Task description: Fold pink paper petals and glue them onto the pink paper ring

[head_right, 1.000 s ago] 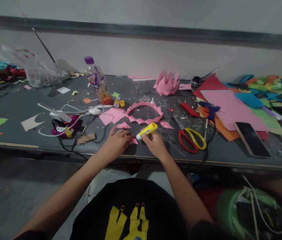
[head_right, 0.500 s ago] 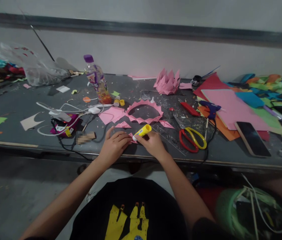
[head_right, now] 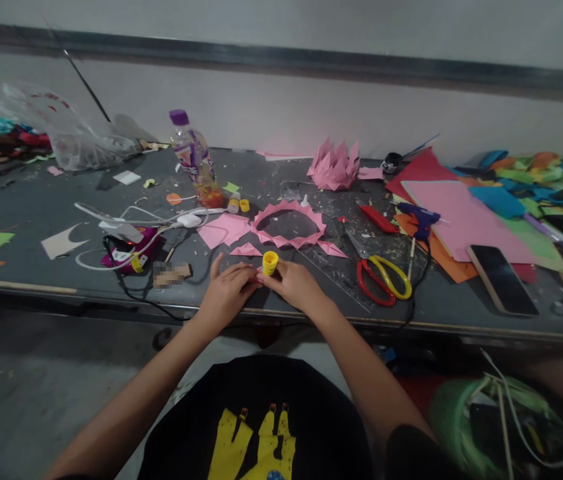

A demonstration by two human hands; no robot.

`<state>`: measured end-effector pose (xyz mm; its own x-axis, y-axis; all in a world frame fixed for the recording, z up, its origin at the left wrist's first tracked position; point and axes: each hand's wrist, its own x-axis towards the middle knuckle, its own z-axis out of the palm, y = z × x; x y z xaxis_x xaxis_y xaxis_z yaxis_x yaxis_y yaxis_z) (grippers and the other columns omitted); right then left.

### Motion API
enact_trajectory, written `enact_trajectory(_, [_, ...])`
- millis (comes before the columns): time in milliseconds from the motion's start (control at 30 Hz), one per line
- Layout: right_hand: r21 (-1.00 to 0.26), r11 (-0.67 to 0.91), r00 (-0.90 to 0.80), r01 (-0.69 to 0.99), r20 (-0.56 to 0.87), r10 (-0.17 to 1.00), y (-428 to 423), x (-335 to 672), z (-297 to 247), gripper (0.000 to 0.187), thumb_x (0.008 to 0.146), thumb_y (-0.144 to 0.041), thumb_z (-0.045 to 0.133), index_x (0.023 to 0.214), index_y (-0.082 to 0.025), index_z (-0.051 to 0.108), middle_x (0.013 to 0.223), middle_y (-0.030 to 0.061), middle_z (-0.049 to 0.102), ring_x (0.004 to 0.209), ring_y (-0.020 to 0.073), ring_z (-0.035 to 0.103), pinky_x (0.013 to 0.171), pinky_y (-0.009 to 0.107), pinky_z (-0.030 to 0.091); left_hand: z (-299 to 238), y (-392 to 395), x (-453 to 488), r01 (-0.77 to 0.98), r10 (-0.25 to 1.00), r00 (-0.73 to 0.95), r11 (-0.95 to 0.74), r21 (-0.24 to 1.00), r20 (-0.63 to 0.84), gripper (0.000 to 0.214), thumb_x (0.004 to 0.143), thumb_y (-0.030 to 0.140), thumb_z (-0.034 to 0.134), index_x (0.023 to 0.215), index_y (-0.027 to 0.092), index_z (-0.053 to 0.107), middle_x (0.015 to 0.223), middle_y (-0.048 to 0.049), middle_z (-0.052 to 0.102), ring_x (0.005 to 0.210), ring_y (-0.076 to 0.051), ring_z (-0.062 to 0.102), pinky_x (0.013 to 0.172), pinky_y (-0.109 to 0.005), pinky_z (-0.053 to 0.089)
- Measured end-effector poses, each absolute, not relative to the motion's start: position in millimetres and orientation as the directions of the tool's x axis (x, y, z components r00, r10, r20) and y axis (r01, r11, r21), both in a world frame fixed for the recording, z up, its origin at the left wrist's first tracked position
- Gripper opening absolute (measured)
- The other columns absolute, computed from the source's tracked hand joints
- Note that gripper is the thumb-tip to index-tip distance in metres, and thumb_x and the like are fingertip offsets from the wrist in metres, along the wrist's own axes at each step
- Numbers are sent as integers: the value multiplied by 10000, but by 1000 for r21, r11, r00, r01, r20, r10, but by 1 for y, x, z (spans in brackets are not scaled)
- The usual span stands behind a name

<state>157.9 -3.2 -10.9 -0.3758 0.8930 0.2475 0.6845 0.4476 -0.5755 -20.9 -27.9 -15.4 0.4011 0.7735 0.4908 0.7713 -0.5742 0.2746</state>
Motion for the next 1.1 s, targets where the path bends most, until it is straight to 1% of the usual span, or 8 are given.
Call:
enact_trajectory(267, [-489,509,-444,708,253,860,1,153,-9,257,849,-420,521,789,-189,617,659,24,634,567,158,550,533,246,317,-15,-28,-21,781,776,396,-566,265,491,92,884,223,520,868,201,607,938,-43,714,959,-192,634,1090,-537,186])
enact_trajectory(467, [-508,489,-400,709,282,872,1,154,-13,273,841,-429,510,738,-198,613,610,12,626,530,148,539,521,239,320,-17,-28,-22,769,758,391,-581,267,523,94,887,226,520,848,207,604,907,-27,717,950,-181,636,1091,-518,190])
enact_trajectory(600, [-571,419,-268,706,332,904,-1,157,-16,279,809,-447,510,711,-199,593,562,13,610,516,160,547,515,246,331,-17,-29,-21,760,760,390,-584,283,520,102,889,233,526,833,209,606,881,-4,721,927,-164,639,1101,-504,170])
enact_trajectory(800, [-747,286,92,601,420,903,-3,164,-15,287,796,-475,483,671,-223,537,524,14,578,513,183,546,507,268,369,-16,-28,-22,768,755,417,-591,249,506,134,902,220,505,877,226,637,951,7,718,951,-160,627,1103,-528,167])
enact_trajectory(867, [-780,269,152,564,419,895,-3,165,-15,283,796,-475,482,679,-222,532,535,12,582,508,182,539,511,272,383,-15,-30,-21,767,735,458,-611,195,500,178,907,177,472,921,218,644,1039,-20,698,992,-174,613,1086,-520,235])
enact_trajectory(1000, [-798,273,158,537,413,897,-2,165,-15,276,788,-477,498,693,-221,536,559,13,597,526,182,544,521,271,396,-15,-43,-13,713,663,570,-693,109,486,295,895,103,400,1099,142,609,1110,-98,663,1040,-184,592,946,-355,458])
enact_trajectory(1033, [-799,276,153,534,413,898,-3,165,-15,273,787,-477,500,696,-222,538,562,15,599,535,185,549,523,271,397,-16,-47,-9,716,665,568,-690,107,484,304,901,129,395,1128,124,596,1110,-113,660,1048,-192,589,926,-342,474])
enact_trajectory(1100, [-801,283,145,527,413,899,-3,164,-15,268,788,-471,503,696,-223,541,566,17,603,540,187,552,524,271,398,-17,-55,-2,762,707,524,-638,110,476,334,916,240,404,1160,90,576,1139,-148,642,1083,-232,573,935,-372,469])
